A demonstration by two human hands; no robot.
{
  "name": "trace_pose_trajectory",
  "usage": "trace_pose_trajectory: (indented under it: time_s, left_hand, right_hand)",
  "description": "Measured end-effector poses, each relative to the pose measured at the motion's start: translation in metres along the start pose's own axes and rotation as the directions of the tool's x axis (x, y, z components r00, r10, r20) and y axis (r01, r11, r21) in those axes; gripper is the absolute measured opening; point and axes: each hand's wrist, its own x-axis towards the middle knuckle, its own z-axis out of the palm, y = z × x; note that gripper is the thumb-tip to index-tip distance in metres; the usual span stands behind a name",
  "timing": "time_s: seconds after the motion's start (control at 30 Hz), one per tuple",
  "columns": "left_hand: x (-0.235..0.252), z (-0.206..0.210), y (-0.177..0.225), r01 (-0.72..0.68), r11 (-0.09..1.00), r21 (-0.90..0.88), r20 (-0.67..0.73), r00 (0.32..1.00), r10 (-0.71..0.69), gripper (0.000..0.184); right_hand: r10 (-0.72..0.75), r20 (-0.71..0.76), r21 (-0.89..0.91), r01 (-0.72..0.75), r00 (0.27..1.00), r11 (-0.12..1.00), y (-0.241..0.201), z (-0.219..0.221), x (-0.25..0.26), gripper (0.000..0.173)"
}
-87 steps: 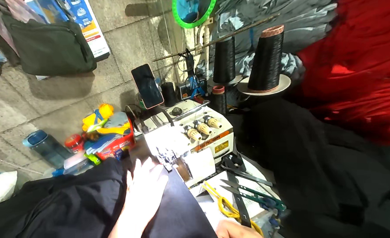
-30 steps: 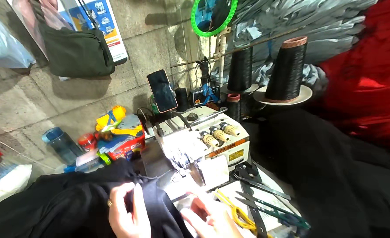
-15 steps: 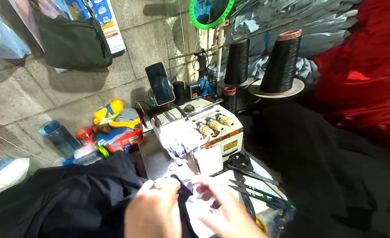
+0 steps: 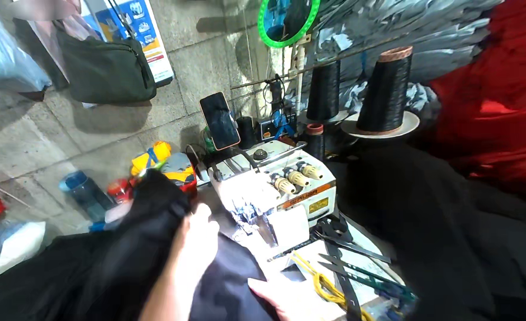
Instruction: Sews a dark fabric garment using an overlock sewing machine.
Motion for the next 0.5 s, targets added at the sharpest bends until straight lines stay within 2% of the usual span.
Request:
trace_pose_trajectory:
  time_s: [0.03,0.07,0.13,0.2,0.3,0.4,0.5]
  left_hand:
    - [-0.003,0.022,-0.003,-0.002,1.0,0.004,0.088,0.996,0.002,0.041]
    - [-0.006,0.038,-0.006,-0.016,1.0,0.005,0.107,0.994,0.015,0.045]
    - [-0.008,0.052,-0.014,-0.079,0.995,-0.058,0.068,0.994,0.083,0.047]
    - [-0.004,0.053,-0.02,-0.125,0.989,-0.083,0.061,0.99,0.13,0.047]
    - [0.013,0.049,-0.022,-0.132,0.991,-0.027,0.092,0.987,0.134,0.048]
    - [0.03,0.048,-0.014,-0.121,0.99,0.074,0.14,0.984,0.11,0.051]
    - [0.037,0.048,-0.009,-0.133,0.986,0.097,0.135,0.984,0.119,0.05]
  right_hand:
    - [0.016,-0.042,-0.002,-0.016,0.999,1.0,0.001,-0.008,0.001,0.023]
    - [0.031,-0.078,-0.02,-0.033,0.996,0.999,0.001,-0.017,0.004,0.015]
    - [0.031,-0.071,-0.109,-0.039,0.997,0.993,0.002,-0.032,0.007,0.012]
    - [0.002,-0.013,-0.204,-0.005,1.0,0.979,0.001,-0.042,0.011,0.013]
    - [-0.061,0.06,-0.286,0.075,0.996,0.955,0.0,-0.047,0.02,0.023]
    - [-0.123,0.088,-0.291,0.144,0.988,0.946,-0.002,-0.049,0.02,0.021]
    - [-0.262,0.099,-0.404,0.28,0.96,0.871,0.0,-0.054,0.017,0.014]
